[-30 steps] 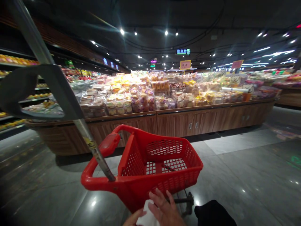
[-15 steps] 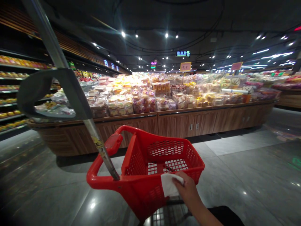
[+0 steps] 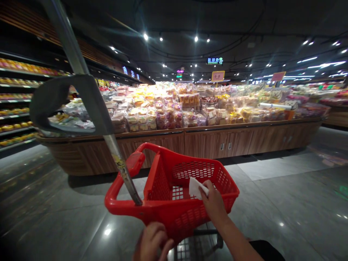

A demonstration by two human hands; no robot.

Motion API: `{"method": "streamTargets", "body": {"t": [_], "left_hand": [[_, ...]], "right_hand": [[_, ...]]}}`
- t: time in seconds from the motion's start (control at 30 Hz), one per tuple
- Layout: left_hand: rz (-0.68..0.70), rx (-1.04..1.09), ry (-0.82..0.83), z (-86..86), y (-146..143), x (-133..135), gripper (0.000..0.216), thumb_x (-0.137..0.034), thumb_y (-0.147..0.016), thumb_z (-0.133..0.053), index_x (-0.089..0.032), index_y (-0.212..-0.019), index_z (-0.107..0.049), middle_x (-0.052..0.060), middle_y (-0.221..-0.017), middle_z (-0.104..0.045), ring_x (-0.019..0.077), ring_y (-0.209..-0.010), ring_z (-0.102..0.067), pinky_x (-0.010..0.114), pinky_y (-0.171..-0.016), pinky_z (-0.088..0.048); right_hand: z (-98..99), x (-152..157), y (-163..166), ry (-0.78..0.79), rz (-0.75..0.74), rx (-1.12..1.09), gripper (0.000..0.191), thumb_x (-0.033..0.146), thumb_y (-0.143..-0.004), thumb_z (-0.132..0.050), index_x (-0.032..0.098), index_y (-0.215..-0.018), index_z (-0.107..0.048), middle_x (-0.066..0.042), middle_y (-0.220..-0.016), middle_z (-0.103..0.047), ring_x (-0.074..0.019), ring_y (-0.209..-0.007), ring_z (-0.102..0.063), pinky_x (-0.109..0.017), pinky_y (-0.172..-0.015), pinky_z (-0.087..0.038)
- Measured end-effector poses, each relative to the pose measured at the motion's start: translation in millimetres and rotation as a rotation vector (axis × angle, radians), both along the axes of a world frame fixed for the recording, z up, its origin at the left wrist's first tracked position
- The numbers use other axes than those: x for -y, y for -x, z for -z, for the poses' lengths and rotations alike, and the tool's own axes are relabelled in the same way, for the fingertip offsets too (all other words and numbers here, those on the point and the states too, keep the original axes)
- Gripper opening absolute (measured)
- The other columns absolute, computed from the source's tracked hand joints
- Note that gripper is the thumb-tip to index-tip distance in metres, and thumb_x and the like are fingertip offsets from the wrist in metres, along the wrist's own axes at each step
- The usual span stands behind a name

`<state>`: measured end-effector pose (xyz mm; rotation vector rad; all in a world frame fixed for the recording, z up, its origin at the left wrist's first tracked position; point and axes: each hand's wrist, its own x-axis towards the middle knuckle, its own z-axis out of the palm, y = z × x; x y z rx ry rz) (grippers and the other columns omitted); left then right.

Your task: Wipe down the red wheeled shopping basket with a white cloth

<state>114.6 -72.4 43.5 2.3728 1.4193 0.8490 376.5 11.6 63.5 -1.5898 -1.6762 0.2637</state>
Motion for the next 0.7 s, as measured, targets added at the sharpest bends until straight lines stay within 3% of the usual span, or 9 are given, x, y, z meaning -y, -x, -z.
{"method": "streamTargets", "body": {"t": [0.07, 0.1, 0.13, 0.2, 0.33, 0.5, 0.6, 0.7], "left_hand": [[-0.238, 0.026, -0.364, -21.9, 18, -17, 0.018, -0.037, -0.078, -0.058, -0.023, -0.089, -0.055, 0.008, -0.103, -0.058, 0.0237, -0.098, -0.054, 0.045, -0.091, -0.041], [-0.37, 0.023, -0.581, -32.8, 27, -25, 0.029, -0.04, -0.071, -0.065, -0.023, -0.092, -0.053, 0.008, -0.102, -0.058, 0.0262, -0.098, -0.055, 0.049, -0.092, -0.04], [-0.438, -0.012, -0.667, -42.5, 36, -33, 0.042, -0.044, -0.068, -0.067, -0.02, -0.099, -0.051, 0.011, -0.106, -0.058, 0.0285, -0.102, -0.054, 0.052, -0.096, -0.036], [-0.42, -0.119, -0.736, -56.1, 49, -47, 0.051, -0.049, -0.067, -0.066, -0.017, -0.101, -0.047, 0.01, -0.096, -0.062, 0.0263, -0.089, -0.059, 0.056, -0.101, -0.03], [-0.322, -0.23, -0.644, -61.6, 65, -62, 0.035, -0.042, -0.076, -0.06, -0.018, -0.096, -0.044, 0.003, -0.081, -0.064, 0.0194, -0.074, -0.063, 0.046, -0.096, -0.035], [-0.318, -0.277, -0.453, -65.8, 74, -79, 0.031, -0.04, -0.071, -0.064, -0.021, -0.088, -0.047, 0.002, -0.078, -0.064, 0.0218, -0.078, -0.062, 0.04, -0.085, -0.038], [-0.344, -0.262, -0.332, -73.1, 75, -91, 0.026, -0.037, -0.07, -0.064, -0.022, -0.084, -0.048, 0.001, -0.079, -0.064, 0.0217, -0.08, -0.061, 0.039, -0.086, -0.037], [-0.355, -0.228, -0.25, -78.3, 73, -100, 0.024, -0.035, -0.07, -0.063, -0.022, -0.083, -0.048, 0.0, -0.081, -0.065, 0.0211, -0.083, -0.061, 0.039, -0.089, -0.035]], "right_hand": [[5.7, 4, 1, -0.092, 0.037, 0.164, 0.03, 0.022, -0.083, -0.042, 0.018, -0.109, -0.057, -0.009, -0.101, -0.066, -0.0257, -0.095, -0.059, -0.042, -0.085, -0.041], [10.7, 5, 3, -0.125, 0.025, 0.258, 0.038, 0.017, -0.081, -0.043, 0.02, -0.116, -0.056, -0.009, -0.112, -0.064, -0.0287, -0.108, -0.054, -0.048, -0.093, -0.035], [17.0, 7, 5, -0.137, -0.012, 0.345, 0.045, 0.013, -0.078, -0.044, 0.024, -0.121, -0.054, -0.007, -0.12, -0.06, -0.0313, -0.117, -0.046, -0.053, -0.098, -0.028], [31.4, 10, 10, -0.094, -0.124, 0.463, 0.055, 0.008, -0.077, -0.044, 0.032, -0.126, -0.05, -0.003, -0.13, -0.053, -0.0342, -0.126, -0.036, -0.06, -0.099, -0.023], [51.3, 12, 5, -0.048, -0.397, 0.466, 0.061, 0.005, -0.081, -0.04, 0.034, -0.134, -0.038, -0.001, -0.139, -0.041, -0.0272, -0.131, -0.03, -0.051, -0.102, -0.031], [46.9, -2, -21, -0.077, -0.598, 0.247, 0.047, 0.013, -0.088, -0.04, 0.031, -0.13, -0.044, -0.001, -0.139, -0.041, -0.0177, -0.128, -0.037, -0.037, -0.105, -0.034], [41.6, -15, -14, -0.121, -0.516, 0.093, 0.045, 0.014, -0.088, -0.038, 0.028, -0.13, -0.045, -0.003, -0.133, -0.049, -0.0165, -0.122, -0.045, -0.037, -0.103, -0.038], [37.4, -26, 25, -0.194, -0.351, 0.046, 0.05, 0.009, -0.085, -0.037, 0.025, -0.132, -0.044, -0.004, -0.132, -0.05, -0.0175, -0.123, -0.044, -0.041, -0.104, -0.037]]}}
